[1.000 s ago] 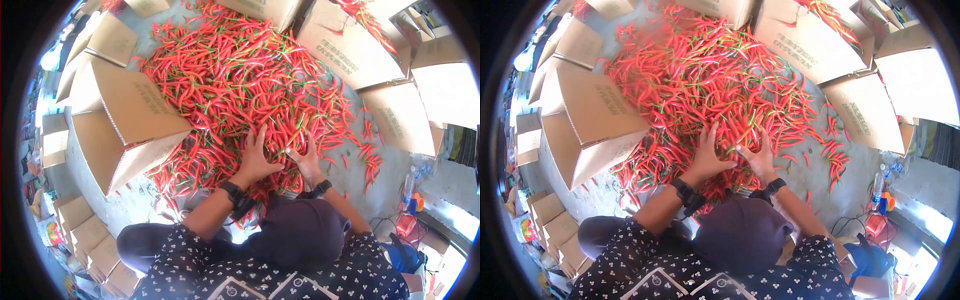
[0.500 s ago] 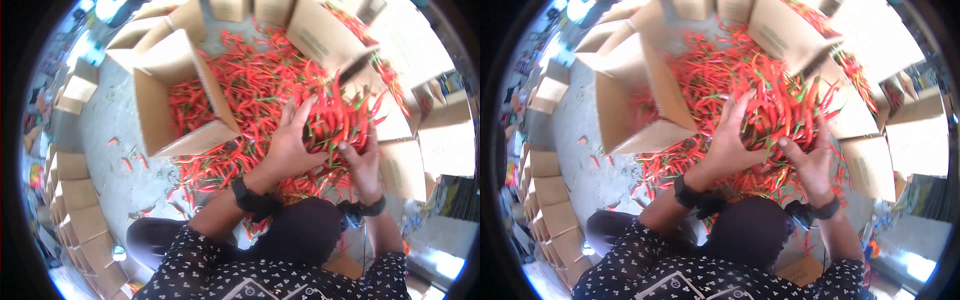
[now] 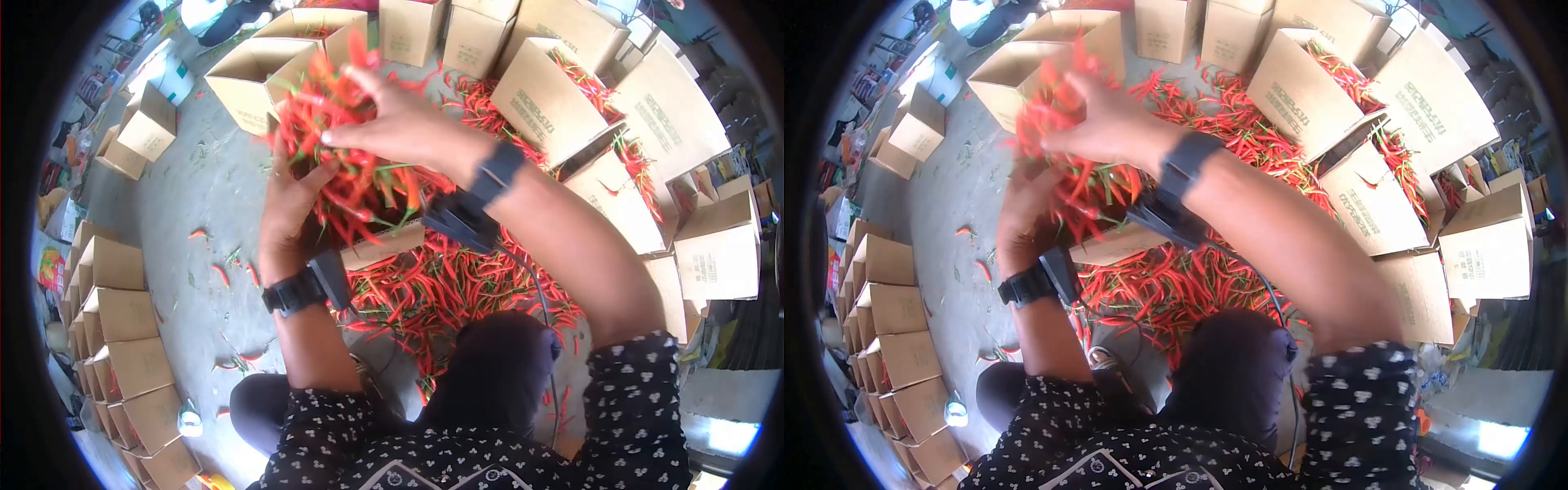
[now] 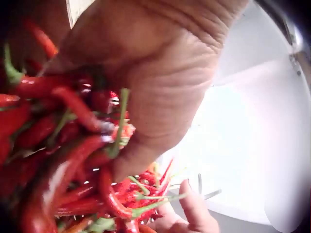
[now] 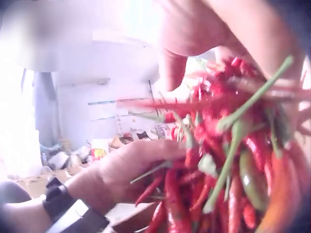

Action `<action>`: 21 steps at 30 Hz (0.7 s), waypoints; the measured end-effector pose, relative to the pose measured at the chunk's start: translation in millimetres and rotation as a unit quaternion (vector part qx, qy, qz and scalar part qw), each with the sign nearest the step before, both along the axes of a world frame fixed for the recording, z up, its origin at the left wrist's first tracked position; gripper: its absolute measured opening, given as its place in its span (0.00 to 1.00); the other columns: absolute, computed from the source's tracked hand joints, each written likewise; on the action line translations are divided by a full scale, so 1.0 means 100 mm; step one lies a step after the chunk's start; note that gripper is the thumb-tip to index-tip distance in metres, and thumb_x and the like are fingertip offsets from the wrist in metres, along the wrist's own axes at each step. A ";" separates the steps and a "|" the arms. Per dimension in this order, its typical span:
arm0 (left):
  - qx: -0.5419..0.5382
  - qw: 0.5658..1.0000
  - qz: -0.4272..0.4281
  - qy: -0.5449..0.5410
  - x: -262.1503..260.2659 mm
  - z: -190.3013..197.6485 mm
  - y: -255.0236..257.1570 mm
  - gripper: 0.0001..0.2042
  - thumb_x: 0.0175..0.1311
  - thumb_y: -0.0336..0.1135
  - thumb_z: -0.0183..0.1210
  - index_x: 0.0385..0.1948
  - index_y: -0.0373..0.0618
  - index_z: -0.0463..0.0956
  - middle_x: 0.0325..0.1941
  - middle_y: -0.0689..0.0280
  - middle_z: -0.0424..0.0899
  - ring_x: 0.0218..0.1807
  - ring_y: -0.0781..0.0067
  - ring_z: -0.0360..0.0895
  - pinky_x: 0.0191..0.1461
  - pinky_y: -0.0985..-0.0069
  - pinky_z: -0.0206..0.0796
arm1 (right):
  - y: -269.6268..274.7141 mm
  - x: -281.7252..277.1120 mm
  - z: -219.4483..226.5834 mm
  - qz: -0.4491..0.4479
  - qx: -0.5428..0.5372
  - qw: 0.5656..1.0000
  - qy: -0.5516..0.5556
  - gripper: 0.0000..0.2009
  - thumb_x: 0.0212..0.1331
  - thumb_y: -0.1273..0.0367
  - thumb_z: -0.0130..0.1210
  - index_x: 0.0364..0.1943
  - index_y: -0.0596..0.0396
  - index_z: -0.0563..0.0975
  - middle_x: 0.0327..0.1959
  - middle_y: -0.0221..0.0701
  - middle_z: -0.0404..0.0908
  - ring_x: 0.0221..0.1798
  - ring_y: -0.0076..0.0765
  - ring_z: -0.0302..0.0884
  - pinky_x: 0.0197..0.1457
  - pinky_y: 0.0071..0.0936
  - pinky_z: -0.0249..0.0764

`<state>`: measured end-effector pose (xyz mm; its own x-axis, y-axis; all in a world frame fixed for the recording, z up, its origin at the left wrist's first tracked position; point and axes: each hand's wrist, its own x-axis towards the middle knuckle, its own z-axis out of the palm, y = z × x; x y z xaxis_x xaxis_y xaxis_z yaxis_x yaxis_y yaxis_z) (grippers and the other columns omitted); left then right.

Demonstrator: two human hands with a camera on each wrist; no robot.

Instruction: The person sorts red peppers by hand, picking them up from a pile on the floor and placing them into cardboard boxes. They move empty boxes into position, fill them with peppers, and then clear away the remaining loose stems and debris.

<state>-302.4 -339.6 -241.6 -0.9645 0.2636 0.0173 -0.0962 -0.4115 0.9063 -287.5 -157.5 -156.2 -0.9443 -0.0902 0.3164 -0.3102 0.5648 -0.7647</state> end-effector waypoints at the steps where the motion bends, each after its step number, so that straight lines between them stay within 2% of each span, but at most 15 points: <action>1: -0.132 0.990 0.003 0.039 -0.14 -0.30 -0.12 0.32 0.53 0.23 0.61 0.63 0.38 0.60 0.52 0.58 0.77 0.52 0.70 0.75 0.55 0.74 0.69 | 0.01 -0.08 -0.09 0.048 0.004 0.996 -0.076 0.41 0.48 0.53 0.64 0.65 0.58 0.60 0.55 0.41 0.74 0.54 0.36 0.73 0.55 0.27 0.70; 2: -0.262 0.962 0.004 0.079 -0.16 -0.28 -0.08 0.29 0.55 0.26 0.60 0.62 0.37 0.62 0.51 0.58 0.78 0.52 0.71 0.75 0.54 0.75 0.68 | 0.02 -0.09 -0.09 0.094 0.006 0.984 -0.152 0.40 0.52 0.52 0.62 0.66 0.57 0.60 0.60 0.40 0.70 0.62 0.38 0.68 0.61 0.29 0.67; 3: -0.260 0.962 -0.001 0.079 -0.15 -0.28 -0.04 0.29 0.55 0.26 0.60 0.62 0.37 0.62 0.51 0.58 0.78 0.52 0.71 0.75 0.54 0.75 0.68 | 0.12 -0.07 -0.08 0.088 0.006 0.984 -0.153 0.40 0.52 0.52 0.62 0.66 0.57 0.60 0.60 0.40 0.70 0.62 0.38 0.68 0.61 0.29 0.67; 5: -0.404 0.911 -0.051 0.067 -0.02 -0.18 0.07 0.24 0.59 0.32 0.57 0.57 0.34 0.68 0.47 0.58 0.81 0.50 0.75 0.75 0.54 0.77 0.66 | 0.52 0.09 -0.04 0.095 -0.065 0.967 -0.230 0.33 0.57 0.52 0.58 0.64 0.51 0.65 0.61 0.35 0.70 0.61 0.35 0.69 0.57 0.30 0.69; 6: -0.390 0.911 -0.030 0.129 0.05 -0.13 0.17 0.19 0.60 0.35 0.56 0.51 0.34 0.73 0.45 0.59 0.82 0.47 0.75 0.77 0.51 0.76 0.67 | 0.79 0.16 -0.12 0.054 -0.071 0.968 -0.235 0.30 0.58 0.52 0.57 0.62 0.50 0.68 0.60 0.32 0.72 0.60 0.33 0.70 0.55 0.30 0.70; 7: -0.390 0.911 -0.035 0.130 0.08 -0.08 0.26 0.19 0.60 0.35 0.56 0.51 0.34 0.73 0.45 0.59 0.82 0.47 0.75 0.77 0.51 0.76 0.67 | 1.12 0.23 -0.27 0.014 -0.077 0.968 -0.238 0.26 0.60 0.53 0.55 0.61 0.48 0.70 0.59 0.30 0.73 0.59 0.31 0.71 0.54 0.30 0.71; 9: -0.432 0.883 0.047 0.179 0.12 0.00 0.48 0.18 0.61 0.35 0.56 0.51 0.36 0.74 0.44 0.57 0.83 0.45 0.72 0.79 0.50 0.76 0.68 | 1.81 0.46 -0.70 -0.098 -0.093 0.966 -0.221 0.25 0.56 0.55 0.60 0.54 0.56 0.75 0.43 0.31 0.81 0.44 0.25 0.77 0.46 0.24 0.74; 10: -0.436 0.858 0.101 0.253 0.15 -0.01 0.61 0.15 0.59 0.33 0.58 0.48 0.39 0.77 0.43 0.56 0.83 0.44 0.67 0.80 0.48 0.74 0.69 | 2.26 0.61 -1.06 -0.132 -0.001 0.972 -0.196 0.26 0.56 0.54 0.60 0.54 0.56 0.75 0.46 0.36 0.81 0.48 0.30 0.77 0.49 0.27 0.73; 11: -0.437 0.857 0.096 0.258 0.24 0.02 0.79 0.15 0.59 0.33 0.58 0.48 0.39 0.77 0.43 0.56 0.83 0.44 0.67 0.80 0.48 0.74 0.69 | 2.68 0.75 -1.42 -0.163 0.093 0.967 -0.171 0.26 0.56 0.53 0.59 0.54 0.56 0.75 0.48 0.40 0.80 0.52 0.35 0.77 0.53 0.30 0.73; 13: -0.282 0.925 0.144 0.209 0.50 0.07 1.19 0.12 0.57 0.30 0.60 0.44 0.40 0.79 0.39 0.56 0.83 0.44 0.63 0.81 0.49 0.70 0.70 | 3.17 1.08 -1.88 -0.256 0.168 0.925 -0.225 0.29 0.55 0.51 0.59 0.56 0.56 0.73 0.53 0.46 0.77 0.59 0.46 0.73 0.59 0.36 0.69; 15: -0.254 0.909 0.043 0.329 0.72 -0.10 1.54 0.11 0.56 0.27 0.61 0.41 0.40 0.79 0.38 0.57 0.83 0.44 0.59 0.80 0.51 0.67 0.70 | 3.36 1.14 -2.16 -0.286 0.158 0.915 -0.236 0.31 0.54 0.51 0.59 0.57 0.56 0.72 0.54 0.46 0.76 0.59 0.48 0.72 0.61 0.37 0.68; 17: -0.313 0.905 -0.106 0.270 0.80 -0.45 1.81 0.19 0.55 0.31 0.62 0.50 0.38 0.73 0.51 0.53 0.78 0.51 0.53 0.76 0.57 0.63 0.66 | 3.52 1.03 -2.35 -0.309 0.144 0.906 -0.251 0.32 0.53 0.51 0.60 0.58 0.56 0.70 0.55 0.46 0.75 0.59 0.50 0.72 0.62 0.38 0.66; 18: -0.321 0.902 -0.105 0.268 0.82 -0.73 1.87 0.19 0.55 0.31 0.62 0.50 0.38 0.73 0.51 0.53 0.78 0.51 0.53 0.76 0.57 0.63 0.66 | 3.52 0.87 -2.40 -0.285 0.156 0.927 -0.186 0.33 0.52 0.51 0.60 0.58 0.56 0.70 0.55 0.46 0.75 0.59 0.50 0.71 0.62 0.38 0.66; 20: -0.527 0.808 -0.034 0.261 0.83 -1.33 1.90 0.33 0.51 0.37 0.65 0.60 0.36 0.62 0.64 0.46 0.63 0.60 0.46 0.67 0.63 0.59 0.60 | 3.53 0.44 -2.44 -0.237 0.166 0.954 -0.083 0.33 0.52 0.52 0.61 0.59 0.57 0.69 0.56 0.47 0.73 0.60 0.51 0.70 0.62 0.38 0.65; 21: -0.537 0.803 -0.033 0.256 0.86 -1.51 1.87 0.33 0.51 0.37 0.65 0.60 0.36 0.62 0.64 0.46 0.63 0.60 0.46 0.67 0.63 0.59 0.60 | 3.54 0.21 -2.45 -0.215 0.164 0.962 -0.050 0.33 0.52 0.52 0.61 0.59 0.58 0.68 0.56 0.48 0.73 0.60 0.51 0.69 0.63 0.39 0.65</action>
<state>-216.8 -152.3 -392.7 -0.8873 0.4409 0.1353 0.4118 0.6255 0.6627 -266.8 196.4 -400.9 -0.9406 0.2359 0.2441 0.0711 0.8400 -0.5378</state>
